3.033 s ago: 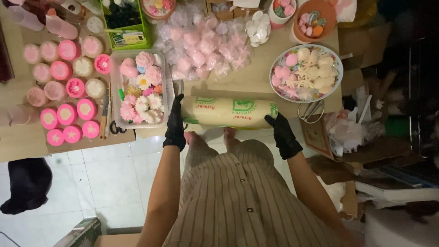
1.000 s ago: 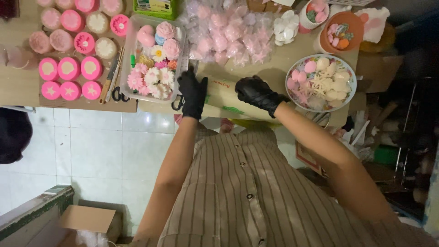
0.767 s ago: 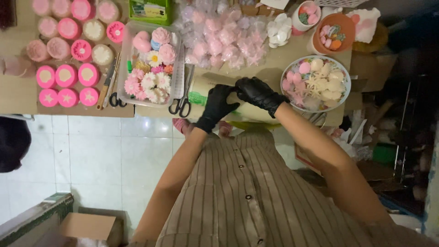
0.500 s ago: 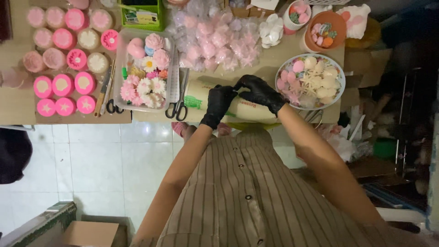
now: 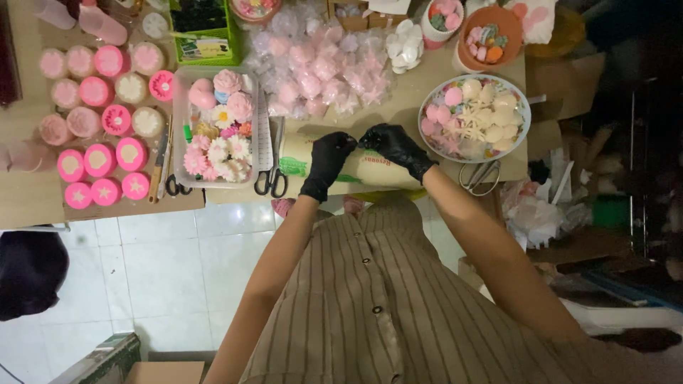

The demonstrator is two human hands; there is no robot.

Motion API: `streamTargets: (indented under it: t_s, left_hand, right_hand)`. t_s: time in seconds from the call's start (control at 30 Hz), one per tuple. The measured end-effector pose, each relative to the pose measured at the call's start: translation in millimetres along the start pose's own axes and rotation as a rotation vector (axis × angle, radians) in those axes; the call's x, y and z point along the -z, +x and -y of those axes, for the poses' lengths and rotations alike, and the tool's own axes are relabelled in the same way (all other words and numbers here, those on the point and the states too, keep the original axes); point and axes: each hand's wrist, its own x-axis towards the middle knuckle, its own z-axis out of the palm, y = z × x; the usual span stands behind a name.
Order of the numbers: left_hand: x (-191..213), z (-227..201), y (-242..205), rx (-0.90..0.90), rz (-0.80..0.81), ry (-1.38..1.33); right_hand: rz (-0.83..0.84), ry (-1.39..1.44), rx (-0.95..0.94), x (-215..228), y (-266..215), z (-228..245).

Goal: The person is wrapping small star-shaped items in plastic wrap using scissors.

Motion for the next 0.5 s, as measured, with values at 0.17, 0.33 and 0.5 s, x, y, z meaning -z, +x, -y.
streamTargets:
  t_s: [0.17, 0.33, 0.5]
  left_hand:
    - [14, -8, 6, 0.028, 0.064, -0.008]
    - [33, -16, 4, -0.018, 0.235, -0.247]
    - [46, -35, -1, 0.035, 0.260, -0.287]
  right_hand:
    - [-0.012, -0.224, 0.248, 21, -8, 42]
    - [0.036, -0.035, 0.005, 23, -20, 77]
    - [-0.026, -0.200, 0.124, 13, -33, 81]
